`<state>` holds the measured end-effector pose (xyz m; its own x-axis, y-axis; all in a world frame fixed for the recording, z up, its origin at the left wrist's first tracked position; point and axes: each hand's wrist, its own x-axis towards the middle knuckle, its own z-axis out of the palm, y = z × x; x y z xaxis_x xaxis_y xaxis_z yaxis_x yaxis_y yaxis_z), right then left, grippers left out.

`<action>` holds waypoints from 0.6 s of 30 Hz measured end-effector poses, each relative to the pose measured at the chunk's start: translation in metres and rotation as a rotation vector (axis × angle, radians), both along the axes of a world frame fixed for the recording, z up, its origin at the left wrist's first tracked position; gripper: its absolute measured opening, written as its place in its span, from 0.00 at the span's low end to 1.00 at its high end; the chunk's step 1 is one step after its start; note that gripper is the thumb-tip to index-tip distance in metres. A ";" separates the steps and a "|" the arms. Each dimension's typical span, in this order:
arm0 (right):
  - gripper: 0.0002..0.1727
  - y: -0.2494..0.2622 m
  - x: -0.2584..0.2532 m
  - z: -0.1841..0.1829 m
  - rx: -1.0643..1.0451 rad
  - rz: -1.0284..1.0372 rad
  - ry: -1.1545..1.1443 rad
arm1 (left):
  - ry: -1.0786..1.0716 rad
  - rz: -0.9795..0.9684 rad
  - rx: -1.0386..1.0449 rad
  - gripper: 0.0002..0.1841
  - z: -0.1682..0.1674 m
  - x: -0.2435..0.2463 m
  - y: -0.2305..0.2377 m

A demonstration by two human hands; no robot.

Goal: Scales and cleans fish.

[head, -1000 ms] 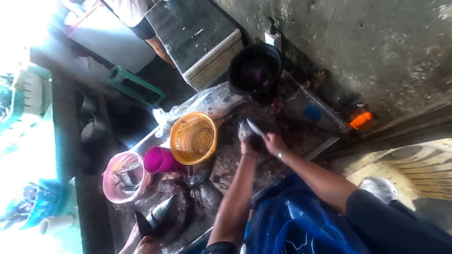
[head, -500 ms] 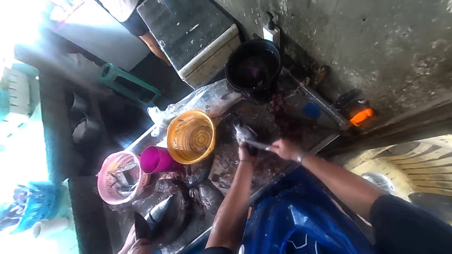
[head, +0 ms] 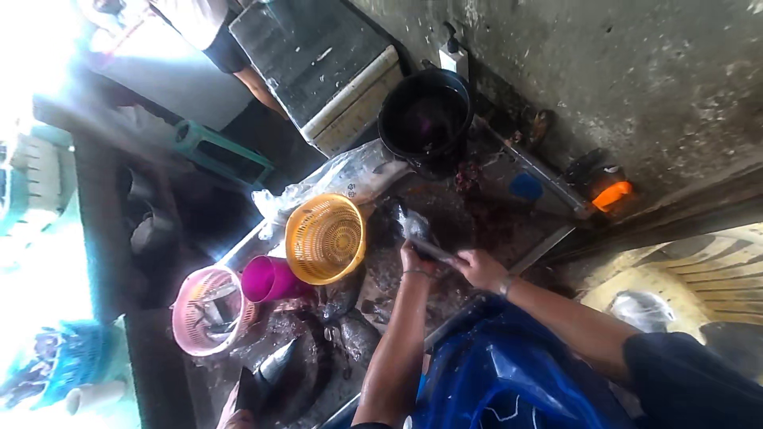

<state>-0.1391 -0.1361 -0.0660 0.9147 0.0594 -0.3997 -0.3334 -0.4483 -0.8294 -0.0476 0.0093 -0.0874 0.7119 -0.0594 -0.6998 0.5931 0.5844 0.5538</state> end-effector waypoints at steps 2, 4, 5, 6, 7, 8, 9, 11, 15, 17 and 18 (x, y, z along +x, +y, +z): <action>0.27 -0.006 0.010 0.010 0.027 -0.015 0.016 | 0.010 -0.027 -0.067 0.21 0.003 -0.005 0.001; 0.29 0.002 0.023 -0.008 0.045 -0.220 -0.058 | 0.033 -0.030 -0.110 0.20 0.008 -0.011 -0.009; 0.29 0.008 0.022 -0.012 0.047 -0.259 -0.082 | 0.024 -0.037 -0.104 0.20 0.010 -0.010 -0.012; 0.28 0.011 0.015 -0.013 0.061 -0.228 -0.091 | 0.002 -0.050 -0.086 0.19 0.010 -0.006 -0.012; 0.26 0.011 0.004 -0.008 0.064 -0.142 -0.083 | -0.030 -0.072 -0.069 0.20 0.008 -0.001 -0.007; 0.24 0.006 -0.003 0.002 0.058 -0.049 -0.060 | -0.068 -0.091 -0.071 0.21 0.006 0.001 -0.003; 0.24 -0.001 -0.003 0.012 0.055 -0.002 -0.040 | -0.092 -0.109 -0.081 0.21 0.006 0.001 -0.002; 0.26 -0.007 0.009 0.011 0.071 -0.117 -0.098 | -0.059 -0.100 -0.080 0.20 0.015 -0.007 -0.010; 0.24 0.006 -0.005 -0.007 0.141 -0.142 -0.104 | -0.100 -0.081 -0.028 0.17 0.026 -0.009 -0.014; 0.23 -0.004 -0.014 0.009 0.112 0.001 -0.065 | -0.105 -0.074 -0.006 0.19 0.020 -0.003 -0.003; 0.23 -0.006 -0.012 0.014 0.113 -0.024 -0.079 | -0.079 -0.074 -0.007 0.19 0.020 -0.005 -0.001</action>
